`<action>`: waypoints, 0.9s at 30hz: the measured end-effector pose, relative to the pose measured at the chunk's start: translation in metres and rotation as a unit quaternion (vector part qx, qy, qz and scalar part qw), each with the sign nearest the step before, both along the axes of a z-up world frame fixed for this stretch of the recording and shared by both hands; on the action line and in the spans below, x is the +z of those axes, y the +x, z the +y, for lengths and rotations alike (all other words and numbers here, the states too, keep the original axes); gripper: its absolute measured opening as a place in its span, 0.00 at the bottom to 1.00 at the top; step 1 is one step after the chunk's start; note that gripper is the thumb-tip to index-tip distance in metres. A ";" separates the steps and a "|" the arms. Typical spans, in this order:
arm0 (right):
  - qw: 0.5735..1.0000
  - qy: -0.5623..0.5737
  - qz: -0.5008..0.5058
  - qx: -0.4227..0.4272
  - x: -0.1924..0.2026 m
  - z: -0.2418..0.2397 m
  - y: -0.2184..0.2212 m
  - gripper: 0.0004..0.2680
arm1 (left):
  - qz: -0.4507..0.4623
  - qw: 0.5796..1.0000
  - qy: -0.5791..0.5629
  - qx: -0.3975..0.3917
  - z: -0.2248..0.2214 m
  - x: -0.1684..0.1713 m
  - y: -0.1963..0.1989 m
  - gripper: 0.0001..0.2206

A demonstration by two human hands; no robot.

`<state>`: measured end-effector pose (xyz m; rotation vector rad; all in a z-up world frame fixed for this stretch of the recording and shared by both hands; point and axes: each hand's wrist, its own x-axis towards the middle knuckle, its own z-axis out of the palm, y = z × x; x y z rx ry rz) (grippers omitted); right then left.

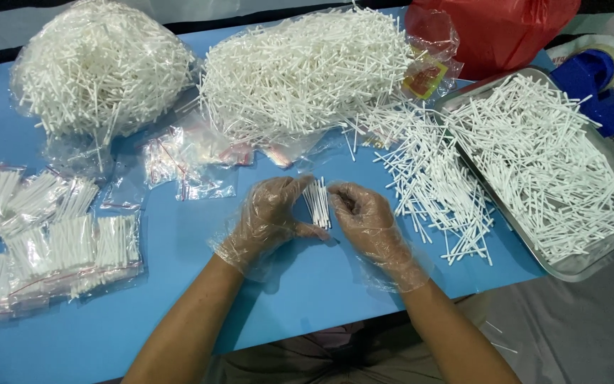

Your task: The person counts out small groups of cotton swabs by hand and places them into plastic bags.

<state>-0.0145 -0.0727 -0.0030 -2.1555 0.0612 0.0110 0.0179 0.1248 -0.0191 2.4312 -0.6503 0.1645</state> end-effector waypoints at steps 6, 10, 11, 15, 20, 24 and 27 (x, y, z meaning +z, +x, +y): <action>0.998 0.029 -0.054 0.005 -0.010 -0.003 0.001 0.07 | -0.112 0.994 -0.012 -0.001 -0.006 -0.006 -0.004 0.47; 0.995 0.032 -0.095 0.012 -0.008 -0.009 -0.006 0.06 | -0.197 0.980 -0.024 0.000 -0.009 -0.016 -0.003 0.46; 0.993 0.010 -0.119 0.023 -0.004 -0.012 -0.008 0.06 | -0.197 0.980 -0.030 -0.006 -0.010 -0.014 -0.004 0.45; 0.971 -0.080 -0.225 0.015 -0.001 -0.044 -0.012 0.04 | -0.210 0.975 -0.064 -0.013 -0.017 -0.014 -0.015 0.39; 0.916 -0.300 -0.265 0.008 0.015 -0.102 -0.026 0.05 | -0.285 0.955 -0.071 -0.046 -0.050 -0.004 -0.028 0.20; 0.818 -0.497 -0.269 0.106 0.047 -0.111 -0.024 0.06 | -0.301 0.949 -0.064 -0.070 -0.084 0.004 -0.024 0.11; 0.855 -0.455 -0.236 0.084 0.038 -0.105 -0.022 0.09 | -0.314 0.941 -0.115 -0.051 -0.103 -0.003 -0.009 0.08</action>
